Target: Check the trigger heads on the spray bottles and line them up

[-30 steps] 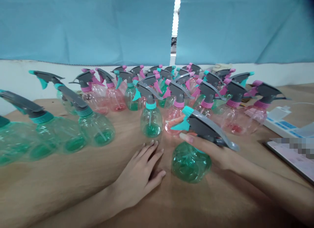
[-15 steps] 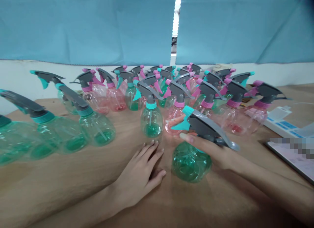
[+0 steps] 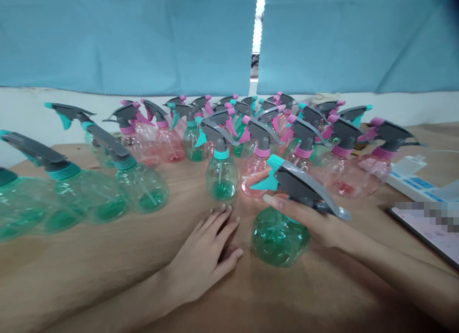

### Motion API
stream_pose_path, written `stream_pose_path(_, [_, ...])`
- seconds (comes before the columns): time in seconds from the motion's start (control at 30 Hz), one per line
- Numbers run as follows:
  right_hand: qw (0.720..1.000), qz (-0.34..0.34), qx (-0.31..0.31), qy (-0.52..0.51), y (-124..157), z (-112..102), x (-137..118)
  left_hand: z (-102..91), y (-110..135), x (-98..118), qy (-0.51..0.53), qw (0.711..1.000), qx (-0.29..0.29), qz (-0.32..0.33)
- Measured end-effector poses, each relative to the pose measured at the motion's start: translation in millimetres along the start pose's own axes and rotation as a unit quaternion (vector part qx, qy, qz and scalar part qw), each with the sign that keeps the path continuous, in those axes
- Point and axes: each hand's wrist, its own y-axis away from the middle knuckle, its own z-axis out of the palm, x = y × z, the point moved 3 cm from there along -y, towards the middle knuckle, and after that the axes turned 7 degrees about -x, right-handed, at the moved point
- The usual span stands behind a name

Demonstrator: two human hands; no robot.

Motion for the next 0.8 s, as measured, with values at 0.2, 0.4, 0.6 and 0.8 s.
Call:
stream_pose_path(0.2, [1.0,-0.004,0.014,0.024,1,-3,2,2.2,0,-1,-0.006,1.0,0.001,0.003])
stream_pose_path(0.4, [1.0,-0.016,-0.001,0.026,-2,3,-7,2.0,0,-1,-0.006,1.0,-0.002,0.004])
stream_pose_path(0.6, [0.998,-0.02,0.011,0.055,-4,2,-13,0.6,-1,0,-0.004,1.0,0.002,0.007])
stream_pose_path(0.8, [0.998,-0.023,-0.003,0.064,-4,3,-14,0.1,-1,1,-0.011,1.0,0.0,0.005])
